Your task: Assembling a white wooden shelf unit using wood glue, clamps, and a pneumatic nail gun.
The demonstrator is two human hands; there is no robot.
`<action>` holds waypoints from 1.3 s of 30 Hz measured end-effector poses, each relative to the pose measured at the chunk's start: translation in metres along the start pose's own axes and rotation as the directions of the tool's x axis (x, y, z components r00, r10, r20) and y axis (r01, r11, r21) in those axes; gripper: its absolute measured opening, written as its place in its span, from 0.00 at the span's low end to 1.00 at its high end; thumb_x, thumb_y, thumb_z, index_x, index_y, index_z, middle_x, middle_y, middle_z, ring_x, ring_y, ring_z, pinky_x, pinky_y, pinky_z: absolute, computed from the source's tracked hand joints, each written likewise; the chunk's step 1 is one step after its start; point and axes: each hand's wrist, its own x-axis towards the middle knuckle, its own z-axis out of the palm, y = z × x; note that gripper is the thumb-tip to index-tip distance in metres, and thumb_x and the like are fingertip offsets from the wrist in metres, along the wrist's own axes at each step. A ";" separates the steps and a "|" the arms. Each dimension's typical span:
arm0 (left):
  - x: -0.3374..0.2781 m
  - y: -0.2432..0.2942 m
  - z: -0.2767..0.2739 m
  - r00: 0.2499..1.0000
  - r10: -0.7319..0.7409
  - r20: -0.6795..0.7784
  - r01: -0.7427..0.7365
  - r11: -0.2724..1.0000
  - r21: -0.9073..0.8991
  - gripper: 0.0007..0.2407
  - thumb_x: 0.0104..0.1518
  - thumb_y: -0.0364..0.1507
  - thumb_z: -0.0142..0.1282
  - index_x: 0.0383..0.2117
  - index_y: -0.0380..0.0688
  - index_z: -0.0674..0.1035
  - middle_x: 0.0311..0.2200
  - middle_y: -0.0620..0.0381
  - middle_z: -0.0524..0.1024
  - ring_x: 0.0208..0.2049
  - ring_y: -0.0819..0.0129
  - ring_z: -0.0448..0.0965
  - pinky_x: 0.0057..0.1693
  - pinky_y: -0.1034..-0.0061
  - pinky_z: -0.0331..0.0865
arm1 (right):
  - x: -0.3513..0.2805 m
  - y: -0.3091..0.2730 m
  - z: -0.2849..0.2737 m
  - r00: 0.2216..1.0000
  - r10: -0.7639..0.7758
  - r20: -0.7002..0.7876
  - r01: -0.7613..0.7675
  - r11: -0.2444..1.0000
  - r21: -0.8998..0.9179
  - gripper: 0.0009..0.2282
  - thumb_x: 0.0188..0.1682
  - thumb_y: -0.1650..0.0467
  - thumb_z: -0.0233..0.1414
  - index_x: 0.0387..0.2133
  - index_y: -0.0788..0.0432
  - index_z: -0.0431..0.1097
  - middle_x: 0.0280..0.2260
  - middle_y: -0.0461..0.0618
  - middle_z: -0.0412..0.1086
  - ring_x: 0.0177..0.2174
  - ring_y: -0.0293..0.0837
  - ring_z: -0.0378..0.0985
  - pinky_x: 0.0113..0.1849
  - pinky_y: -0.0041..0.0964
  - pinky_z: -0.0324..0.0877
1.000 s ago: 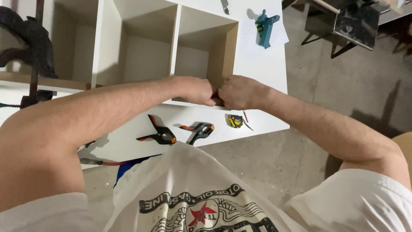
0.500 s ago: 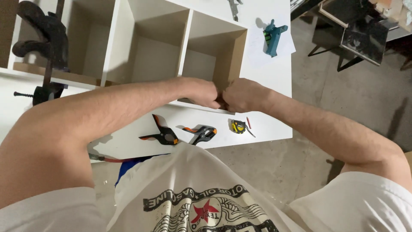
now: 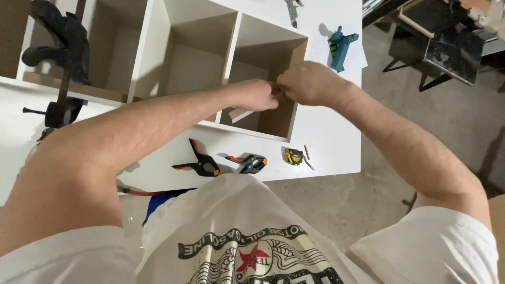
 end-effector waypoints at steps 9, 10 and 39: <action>-0.009 0.040 -0.021 0.904 -0.319 -0.286 -0.068 0.552 -0.831 0.20 0.60 0.42 0.39 0.49 0.46 0.79 0.56 0.54 0.79 0.58 0.63 0.75 0.62 0.69 0.65 | -0.067 -0.039 0.000 0.530 0.200 -0.824 0.152 0.934 0.324 0.11 0.58 0.79 0.57 0.52 0.71 0.68 0.52 0.63 0.71 0.49 0.58 0.77 0.48 0.48 0.77; -0.029 0.051 -0.028 0.902 -0.323 -0.285 -0.062 0.556 -0.829 0.20 0.60 0.42 0.39 0.49 0.46 0.79 0.56 0.54 0.79 0.58 0.63 0.75 0.62 0.69 0.65 | -0.071 -0.057 0.010 0.525 0.203 -0.827 0.157 0.932 0.328 0.11 0.58 0.79 0.57 0.52 0.71 0.68 0.52 0.63 0.71 0.49 0.58 0.77 0.48 0.48 0.77; -0.517 -0.114 0.125 0.244 -0.801 -0.546 -0.793 0.159 -0.588 0.30 0.62 0.48 0.51 0.65 0.41 0.63 0.43 0.50 0.77 0.46 0.59 0.82 0.55 0.57 0.80 | 0.039 -0.393 -0.003 0.804 0.413 -0.428 0.140 0.567 0.811 0.01 0.50 0.68 0.63 0.32 0.49 0.82 0.29 0.45 0.81 0.37 0.47 0.84 0.45 0.40 0.73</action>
